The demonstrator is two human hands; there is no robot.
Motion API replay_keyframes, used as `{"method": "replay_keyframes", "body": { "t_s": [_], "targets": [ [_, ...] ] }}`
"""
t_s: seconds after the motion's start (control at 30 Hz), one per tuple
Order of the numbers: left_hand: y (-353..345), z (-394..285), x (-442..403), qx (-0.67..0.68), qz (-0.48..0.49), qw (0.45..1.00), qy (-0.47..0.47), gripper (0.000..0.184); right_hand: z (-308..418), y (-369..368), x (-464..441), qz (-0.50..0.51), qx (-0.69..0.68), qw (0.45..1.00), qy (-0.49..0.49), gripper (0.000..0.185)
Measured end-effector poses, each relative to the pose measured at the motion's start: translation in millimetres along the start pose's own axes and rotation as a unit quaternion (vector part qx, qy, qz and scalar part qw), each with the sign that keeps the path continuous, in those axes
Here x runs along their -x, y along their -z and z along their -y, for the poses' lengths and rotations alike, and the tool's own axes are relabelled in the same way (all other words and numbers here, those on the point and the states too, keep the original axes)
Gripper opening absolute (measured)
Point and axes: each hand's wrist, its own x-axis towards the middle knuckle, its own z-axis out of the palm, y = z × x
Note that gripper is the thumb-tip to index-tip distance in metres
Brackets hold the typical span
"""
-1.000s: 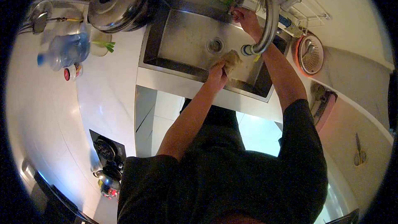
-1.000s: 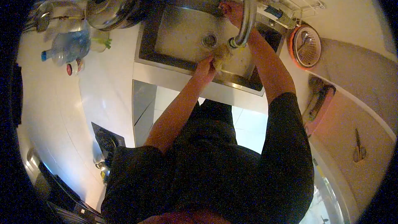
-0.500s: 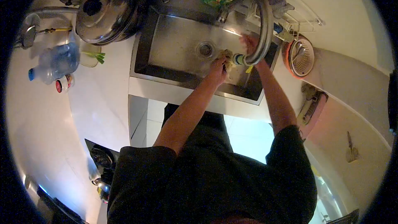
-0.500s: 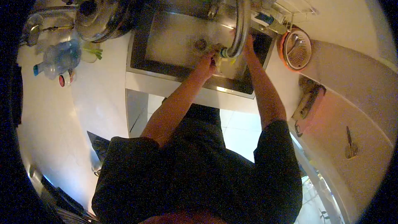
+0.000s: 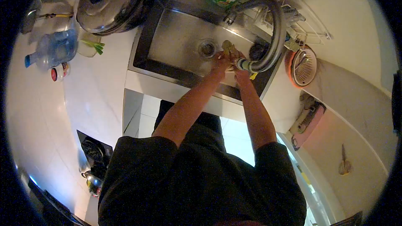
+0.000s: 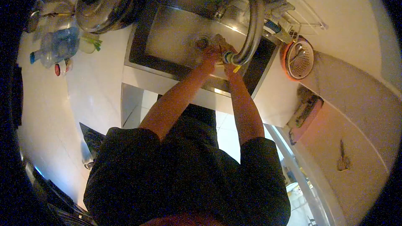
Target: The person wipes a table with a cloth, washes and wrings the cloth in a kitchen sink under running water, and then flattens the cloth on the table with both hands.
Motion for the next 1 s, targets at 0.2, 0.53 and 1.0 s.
{"method": "replay_keyframes", "body": {
  "t_s": [0.2,0.53,1.0],
  "targets": [
    [16,-22,-5,-0.098,-0.192,0.976,-0.024,0.032,-94,-36,32,-0.069,0.129,0.985,-0.093,0.049],
    [-47,-69,50,0.07,0.003,0.974,0.216,0.041,48,2,9,-0.021,-0.061,0.989,-0.135,0.041],
    [-36,-19,37,-0.044,-0.005,0.992,0.12,0.024,-2,-17,28,0.006,-0.066,0.987,-0.146,0.046]
  ]
}}
